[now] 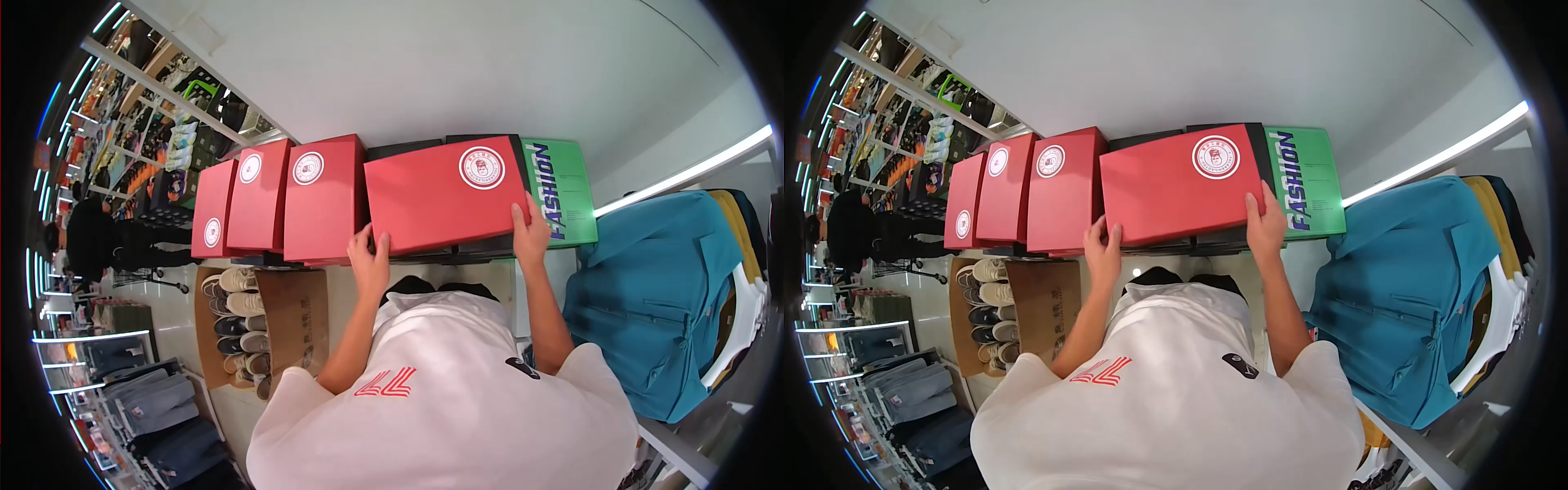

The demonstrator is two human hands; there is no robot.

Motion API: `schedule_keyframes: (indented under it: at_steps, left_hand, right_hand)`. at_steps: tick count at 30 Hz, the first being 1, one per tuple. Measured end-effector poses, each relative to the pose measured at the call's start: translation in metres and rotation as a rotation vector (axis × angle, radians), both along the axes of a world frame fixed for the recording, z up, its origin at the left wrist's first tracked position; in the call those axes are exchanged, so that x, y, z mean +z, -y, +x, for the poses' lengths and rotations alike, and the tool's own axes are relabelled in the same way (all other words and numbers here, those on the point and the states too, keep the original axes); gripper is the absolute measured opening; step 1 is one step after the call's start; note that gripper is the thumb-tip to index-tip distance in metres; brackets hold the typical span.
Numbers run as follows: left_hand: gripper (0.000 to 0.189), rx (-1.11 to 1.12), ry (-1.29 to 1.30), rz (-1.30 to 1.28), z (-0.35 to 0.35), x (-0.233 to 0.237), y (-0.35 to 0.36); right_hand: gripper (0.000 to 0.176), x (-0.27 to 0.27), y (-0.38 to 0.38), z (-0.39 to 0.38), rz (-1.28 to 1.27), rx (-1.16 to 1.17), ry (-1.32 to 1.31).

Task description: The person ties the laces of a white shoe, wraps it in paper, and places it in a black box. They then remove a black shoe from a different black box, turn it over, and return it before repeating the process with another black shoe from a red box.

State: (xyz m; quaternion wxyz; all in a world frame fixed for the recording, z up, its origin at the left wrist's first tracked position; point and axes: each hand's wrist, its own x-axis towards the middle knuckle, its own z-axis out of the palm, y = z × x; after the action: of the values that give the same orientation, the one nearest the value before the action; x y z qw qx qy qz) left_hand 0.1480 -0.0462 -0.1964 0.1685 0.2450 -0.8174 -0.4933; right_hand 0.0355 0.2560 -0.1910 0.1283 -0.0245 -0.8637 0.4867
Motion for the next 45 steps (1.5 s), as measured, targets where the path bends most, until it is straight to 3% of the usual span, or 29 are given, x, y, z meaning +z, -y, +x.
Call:
schedule_keyframes:
  at_steps: [2, 4, 10, 14, 18, 20, 21, 23, 26, 27, 29, 31, 33, 35, 36, 37, 38, 39, 42, 43, 44, 45]
  left_hand:
    - [0.047, 0.029, 0.024, -0.147, -0.026, 0.004, 0.008]
    - [0.052, -0.025, 0.038, 0.056, -0.049, 0.001, 0.022]
    - [0.056, -0.043, 0.266, 0.057, -0.035, 0.001, 0.036]
    - [0.055, 0.001, 0.222, 0.084, -0.035, -0.008, 0.041]
    - [0.057, -0.091, 0.279, 0.118, -0.040, -0.007, 0.049]
    - [0.057, -0.110, 0.291, 0.144, -0.033, -0.004, 0.042]
    - [0.058, -0.085, 0.242, 0.240, -0.027, -0.006, 0.031]
    - [0.058, -0.058, 0.204, 0.339, -0.022, -0.015, 0.021]
    - [0.066, -0.050, 0.296, 0.744, -0.019, -0.040, 0.026]
    - [0.066, -0.053, 0.292, 0.744, -0.019, -0.037, 0.026]
    - [0.065, -0.143, 0.235, 1.159, -0.015, -0.025, 0.022]
    - [0.064, -0.255, 0.323, 1.167, -0.012, -0.022, 0.012]
    - [0.067, -0.416, 0.414, 1.177, -0.012, -0.018, -0.020]
    - [0.071, -0.448, 0.455, 1.274, -0.001, -0.017, -0.080]
    - [0.072, -0.456, 0.471, 1.328, 0.002, -0.022, -0.113]
    - [0.076, -0.422, 0.515, 1.384, 0.000, -0.041, -0.146]
    - [0.080, -0.481, 0.495, 1.436, -0.006, -0.051, -0.175]
    - [0.080, -0.395, 0.486, 1.412, -0.009, -0.039, -0.197]
    - [0.078, -0.502, 0.500, 1.396, -0.015, -0.048, -0.212]
    - [0.075, -0.638, 0.440, 1.351, -0.013, -0.046, -0.209]
    - [0.072, -0.781, 0.378, 1.296, -0.015, -0.043, -0.206]
    - [0.072, -0.780, 0.385, 1.296, -0.013, -0.047, -0.197]
  right_hand:
    - [0.046, 0.001, 0.009, -0.010, 0.073, -0.001, -0.081]
    - [0.047, 0.005, 0.016, -0.016, 0.106, -0.008, -0.061]
    - [0.050, -0.003, 0.020, -0.007, 0.245, -0.005, -0.133]
    - [0.049, -0.002, 0.020, -0.019, 0.262, 0.041, -0.170]
    - [0.050, 0.002, 0.027, -0.022, 0.261, 0.037, -0.129]
    - [0.053, 0.009, 0.033, -0.013, 0.516, 0.039, -0.175]
    - [0.053, 0.011, 0.037, -0.015, 0.515, 0.035, -0.179]
    - [0.053, 0.009, 0.042, -0.016, 0.779, 0.046, -0.358]
    - [0.051, 0.007, 0.042, -0.030, 0.676, 0.085, -0.339]
    - [0.051, 0.009, 0.039, -0.037, 0.590, 0.110, -0.293]
    - [0.049, -0.001, 0.028, -0.046, 0.516, 0.128, -0.248]
    - [0.048, -0.019, 0.010, -0.058, 0.620, 0.110, -0.392]
    - [0.051, -0.023, -0.013, -0.077, 0.641, 0.078, -0.360]
    - [0.059, -0.027, -0.030, -0.082, 0.564, -0.252, -0.229]
    - [0.072, -0.048, -0.039, -0.086, 0.379, -0.270, -0.201]
    - [0.072, -0.045, -0.040, -0.080, 0.387, -0.278, -0.209]
    - [0.076, -0.044, -0.040, -0.064, 0.267, -0.217, -0.146]
    - [0.081, -0.041, -0.044, -0.050, 0.149, -0.153, -0.085]
    - [0.082, -0.019, -0.051, -0.004, 0.366, -0.014, 0.045]
    - [0.082, -0.011, -0.048, 0.003, 0.364, -0.006, 0.056]
    - [0.077, -0.001, -0.046, 0.006, 0.385, 0.031, -0.004]
    - [0.071, 0.002, -0.046, 0.007, 0.407, 0.064, -0.064]
